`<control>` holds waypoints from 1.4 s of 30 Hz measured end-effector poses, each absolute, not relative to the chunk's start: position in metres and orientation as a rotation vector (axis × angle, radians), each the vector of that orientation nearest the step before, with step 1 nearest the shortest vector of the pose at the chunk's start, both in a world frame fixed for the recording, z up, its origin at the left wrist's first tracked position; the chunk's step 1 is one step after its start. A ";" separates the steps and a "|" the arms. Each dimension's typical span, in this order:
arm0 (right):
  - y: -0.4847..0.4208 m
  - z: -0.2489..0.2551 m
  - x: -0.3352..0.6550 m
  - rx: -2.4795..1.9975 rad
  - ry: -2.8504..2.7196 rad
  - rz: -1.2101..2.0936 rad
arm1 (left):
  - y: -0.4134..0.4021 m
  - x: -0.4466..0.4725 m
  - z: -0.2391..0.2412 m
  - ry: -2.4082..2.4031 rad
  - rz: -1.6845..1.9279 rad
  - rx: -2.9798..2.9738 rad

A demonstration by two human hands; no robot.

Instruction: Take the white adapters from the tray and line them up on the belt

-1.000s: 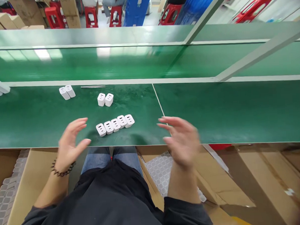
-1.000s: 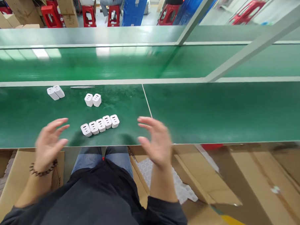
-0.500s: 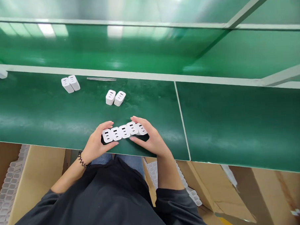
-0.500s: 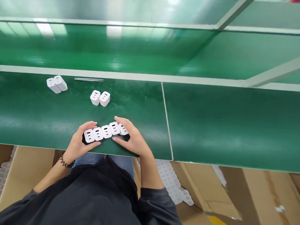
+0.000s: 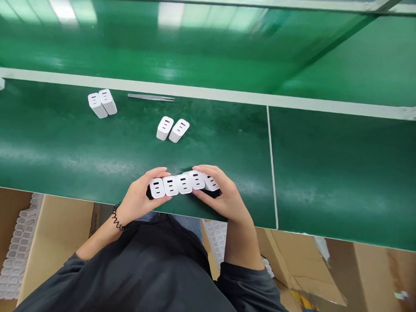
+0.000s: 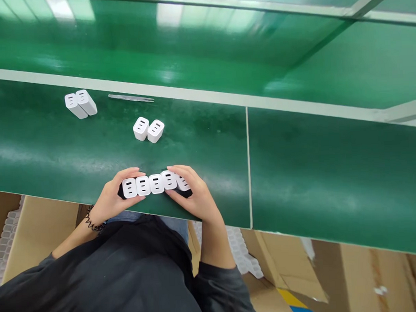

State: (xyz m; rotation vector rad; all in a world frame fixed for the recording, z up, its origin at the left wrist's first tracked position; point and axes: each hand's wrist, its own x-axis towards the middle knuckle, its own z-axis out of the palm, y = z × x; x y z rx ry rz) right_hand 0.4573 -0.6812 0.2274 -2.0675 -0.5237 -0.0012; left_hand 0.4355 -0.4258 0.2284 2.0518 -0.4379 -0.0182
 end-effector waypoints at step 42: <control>-0.692 0.215 0.441 -1.879 -0.526 0.073 | -0.406 0.440 0.233 -0.511 -0.130 2.041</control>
